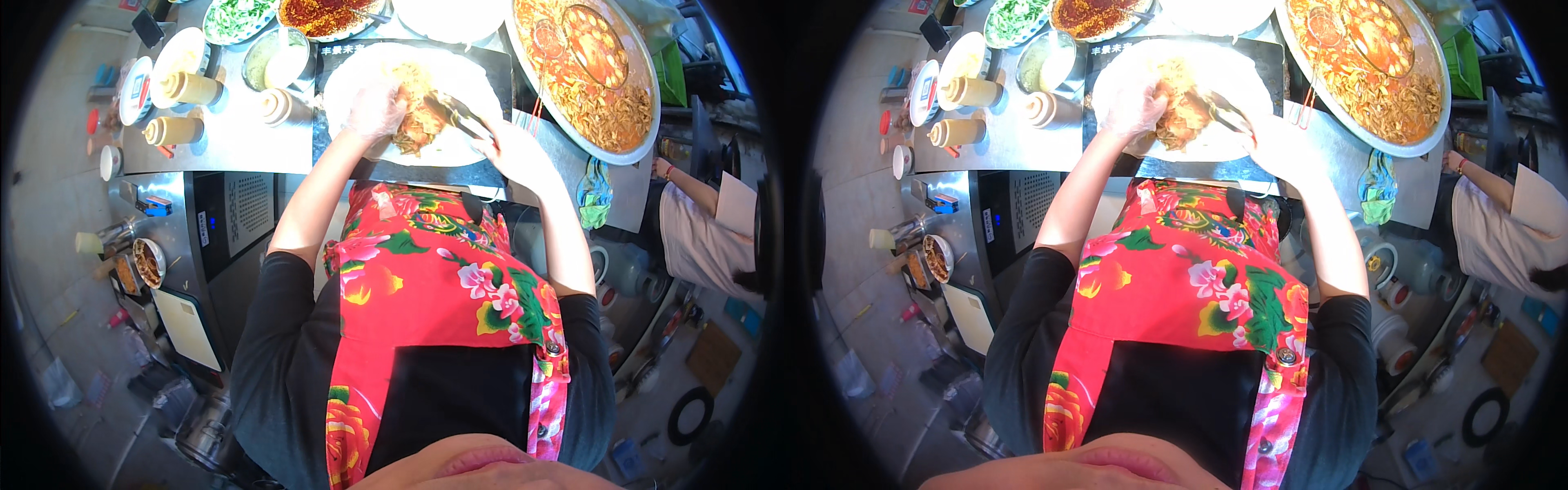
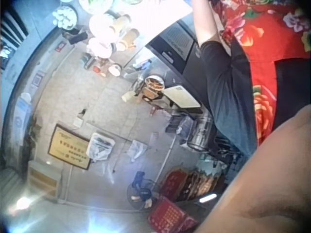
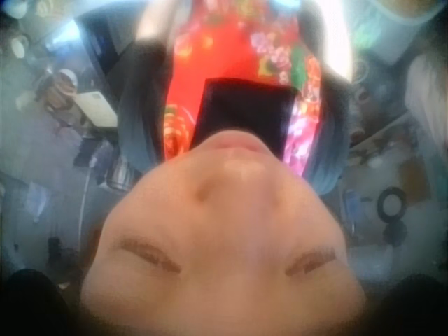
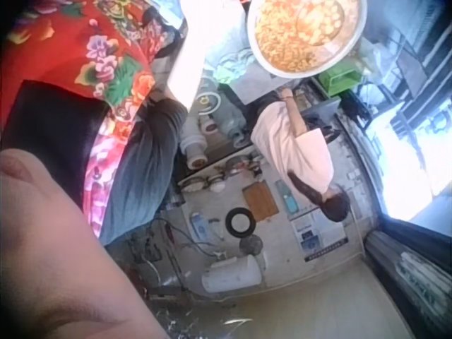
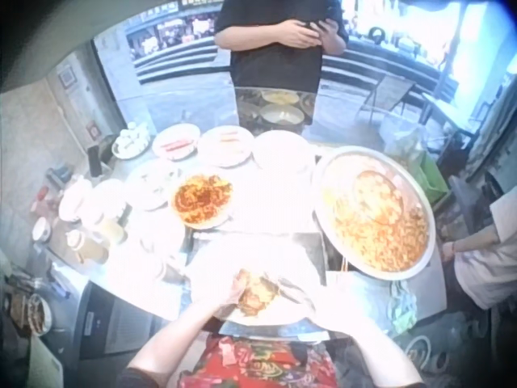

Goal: The person assembles food wraps by layering noodles, vegetables, and sauces onto a thin sheet, then rolling and folding the sheet into a compact bundle. The person uses tongs to transfer ingredients and hands to fold the wrap, placing the finished bundle into a plastic bag.

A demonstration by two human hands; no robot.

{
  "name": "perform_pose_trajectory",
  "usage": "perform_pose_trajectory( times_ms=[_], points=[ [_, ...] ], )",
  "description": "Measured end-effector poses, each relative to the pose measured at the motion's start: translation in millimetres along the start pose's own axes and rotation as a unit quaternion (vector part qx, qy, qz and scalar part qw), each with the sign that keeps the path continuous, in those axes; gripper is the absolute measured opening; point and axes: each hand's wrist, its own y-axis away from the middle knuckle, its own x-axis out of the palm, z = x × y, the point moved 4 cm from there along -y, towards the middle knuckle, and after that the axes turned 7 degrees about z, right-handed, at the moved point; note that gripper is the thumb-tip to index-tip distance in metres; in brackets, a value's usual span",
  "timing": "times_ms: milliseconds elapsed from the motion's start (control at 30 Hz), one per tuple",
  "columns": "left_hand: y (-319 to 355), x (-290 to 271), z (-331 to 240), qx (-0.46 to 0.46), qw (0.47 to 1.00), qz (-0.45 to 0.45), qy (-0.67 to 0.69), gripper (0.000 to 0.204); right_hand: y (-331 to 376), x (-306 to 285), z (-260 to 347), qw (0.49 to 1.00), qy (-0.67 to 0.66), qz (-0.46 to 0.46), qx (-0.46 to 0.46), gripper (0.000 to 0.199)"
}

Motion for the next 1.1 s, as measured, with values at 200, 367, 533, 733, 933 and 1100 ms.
perform_pose_trajectory(
  times_ms=[200, 367, 533, 733, 933, 1100],
  points=[
    [20, -12, -19, 0.023, 0.999, -0.025, -0.016, 0.025, 21, 7, 1, 0.996, 0.029, 0.076, 0.03, 0.05],
    [31, -7, -26, 0.005, 0.994, -0.022, 0.111, 0.032, 18, 4, 9, 0.999, 0.013, 0.05, -0.003, 0.048],
    [22, 14, -8, -0.081, 0.842, 0.112, 0.521, 0.036, 9, 2, 9, 0.998, -0.04, 0.045, 0.003, 0.051],
    [13, 11, 11, -0.064, 0.917, 0.118, 0.375, 0.038, -8, 12, 8, 0.994, -0.017, 0.083, 0.069, 0.055],
    [5, 9, 18, -0.089, 0.95, 0.149, 0.258, 0.034, -14, 8, 12, 0.998, -0.034, 0.004, -0.058, 0.051],
    [3, 7, 16, -0.037, 0.99, 0.066, 0.12, 0.029, -11, 12, 1, 1.0, 0.016, 0.017, -0.007, 0.05]
  ],
)
